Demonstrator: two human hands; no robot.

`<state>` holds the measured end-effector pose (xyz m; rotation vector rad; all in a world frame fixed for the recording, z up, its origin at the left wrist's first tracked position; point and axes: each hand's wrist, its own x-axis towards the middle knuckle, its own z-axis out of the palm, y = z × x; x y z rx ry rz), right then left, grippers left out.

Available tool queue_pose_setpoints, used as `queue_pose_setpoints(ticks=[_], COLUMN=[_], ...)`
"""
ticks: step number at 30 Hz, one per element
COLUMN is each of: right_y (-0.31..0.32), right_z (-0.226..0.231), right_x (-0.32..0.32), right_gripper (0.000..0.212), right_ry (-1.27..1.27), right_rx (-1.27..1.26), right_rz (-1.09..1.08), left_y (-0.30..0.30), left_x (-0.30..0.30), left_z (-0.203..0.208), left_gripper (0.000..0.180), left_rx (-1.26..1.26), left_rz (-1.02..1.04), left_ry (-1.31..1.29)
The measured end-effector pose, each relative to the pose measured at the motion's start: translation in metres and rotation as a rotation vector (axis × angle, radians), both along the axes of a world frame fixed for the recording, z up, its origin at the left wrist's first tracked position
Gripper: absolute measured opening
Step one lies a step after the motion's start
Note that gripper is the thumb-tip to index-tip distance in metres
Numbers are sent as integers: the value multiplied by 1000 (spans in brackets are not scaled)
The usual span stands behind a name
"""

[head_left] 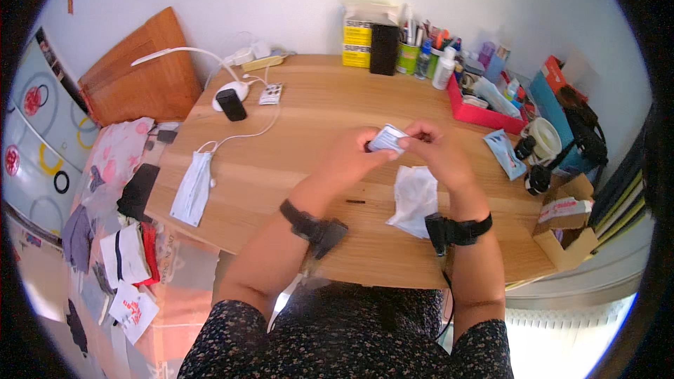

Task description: The person picks up and discards items from a desk, wipes the desk surface with a cloth, and adjusts a desk lamp.

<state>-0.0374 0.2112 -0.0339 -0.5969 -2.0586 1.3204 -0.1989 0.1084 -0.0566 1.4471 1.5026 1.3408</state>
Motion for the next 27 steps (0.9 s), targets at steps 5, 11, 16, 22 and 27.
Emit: queue_pose_setpoints(ticks=[5, 11, 16, 22, 27], right_y=[1, 6, -1, 3, 33], right_z=[-4, 1, 9, 11, -28], right_x=[-1, 4, 7, 12, 25], right_gripper=[11, 11, 12, 14, 11], right_ry=[162, 77, 39, -115, -21], right_rx=[-123, -209, -218, -26, 292], right_rz=[8, -1, -21, -141, -239], left_y=[-2, -3, -10, -11, -11], left_x=[1, 1, 4, 3, 5], left_z=[3, 8, 20, 18, 30], left_gripper=[23, 22, 18, 19, 17], left_rx=[70, 114, 118, 264, 265], left_rz=[-40, -21, 17, 54, 69], left_ry=[-146, -107, 31, 75, 11])
